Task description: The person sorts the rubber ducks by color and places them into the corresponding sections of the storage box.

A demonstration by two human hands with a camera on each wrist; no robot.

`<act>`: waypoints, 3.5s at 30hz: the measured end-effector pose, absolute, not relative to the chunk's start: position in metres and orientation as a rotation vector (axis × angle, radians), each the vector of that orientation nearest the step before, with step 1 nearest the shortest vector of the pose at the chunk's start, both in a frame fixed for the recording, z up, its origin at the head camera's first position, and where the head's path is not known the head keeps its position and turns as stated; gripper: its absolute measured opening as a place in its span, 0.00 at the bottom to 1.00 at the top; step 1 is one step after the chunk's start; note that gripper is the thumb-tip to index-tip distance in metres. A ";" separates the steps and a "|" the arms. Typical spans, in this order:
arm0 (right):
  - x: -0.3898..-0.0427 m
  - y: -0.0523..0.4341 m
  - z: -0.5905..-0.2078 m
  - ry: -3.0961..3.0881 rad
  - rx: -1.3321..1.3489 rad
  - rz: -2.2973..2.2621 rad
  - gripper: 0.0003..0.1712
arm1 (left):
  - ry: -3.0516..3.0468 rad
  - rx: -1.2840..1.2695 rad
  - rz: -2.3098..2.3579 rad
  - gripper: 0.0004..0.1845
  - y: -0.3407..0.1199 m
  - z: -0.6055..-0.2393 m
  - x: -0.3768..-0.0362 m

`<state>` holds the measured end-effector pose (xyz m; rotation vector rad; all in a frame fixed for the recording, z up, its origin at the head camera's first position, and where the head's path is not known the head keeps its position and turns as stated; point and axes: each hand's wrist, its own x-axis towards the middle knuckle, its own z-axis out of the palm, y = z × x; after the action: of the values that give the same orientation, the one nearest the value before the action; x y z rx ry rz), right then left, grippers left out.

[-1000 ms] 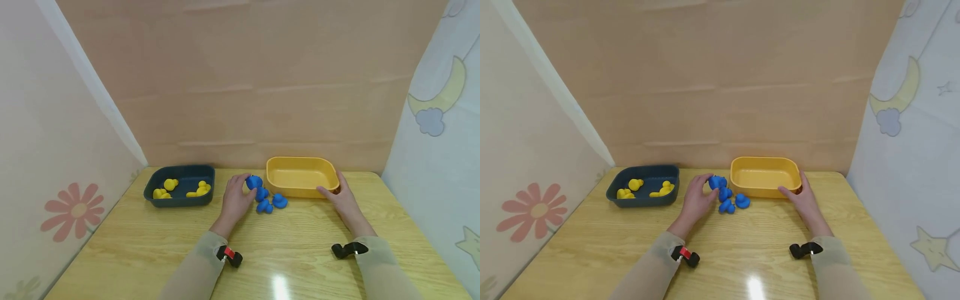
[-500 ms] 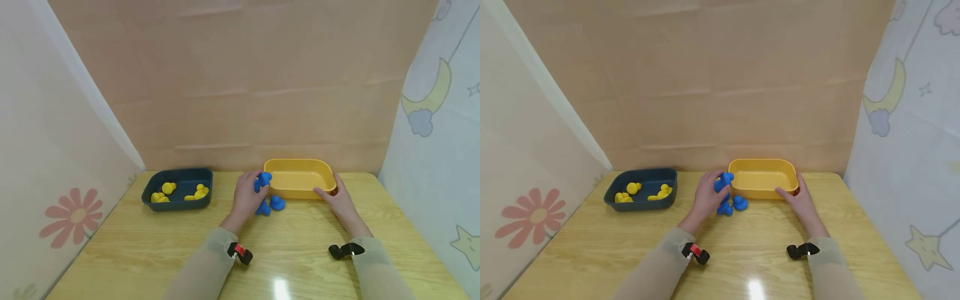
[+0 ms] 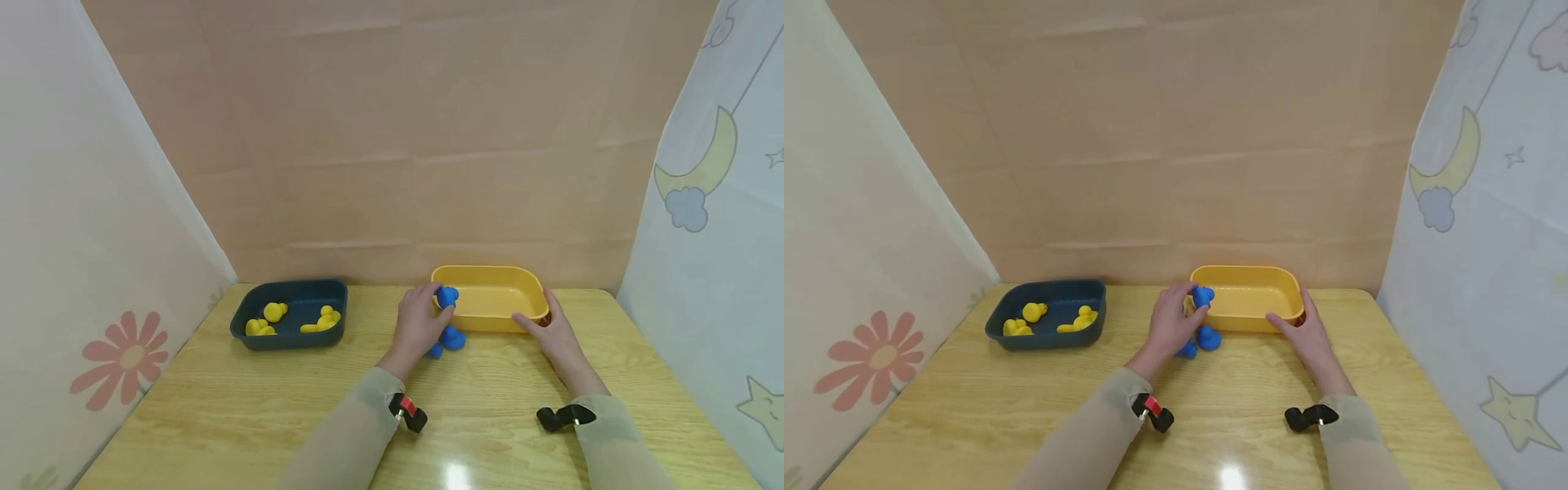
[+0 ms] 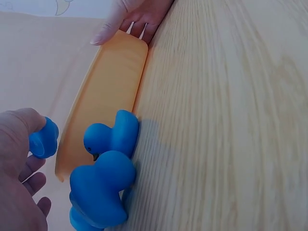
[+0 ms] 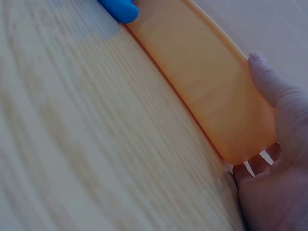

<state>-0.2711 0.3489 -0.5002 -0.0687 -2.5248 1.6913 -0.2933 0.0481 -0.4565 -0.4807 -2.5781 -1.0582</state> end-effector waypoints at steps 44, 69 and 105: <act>-0.279 0.351 -0.500 -2.515 -0.065 1.734 0.68 | -2.504 -0.454 -1.387 0.26 -0.015 -0.496 -0.325; -0.282 0.351 -0.501 -2.520 -0.065 1.740 0.67 | -2.631 -0.676 -1.378 0.36 -0.017 -0.506 -0.340; -0.279 0.349 -0.497 -2.516 -0.064 1.738 0.67 | -2.651 -0.471 -1.247 0.28 -0.019 -0.507 -0.336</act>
<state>-0.2788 0.3490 -0.4972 -0.0636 -2.5157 1.7382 -0.3361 -0.0190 -0.5070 -0.4715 -2.6509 -1.2473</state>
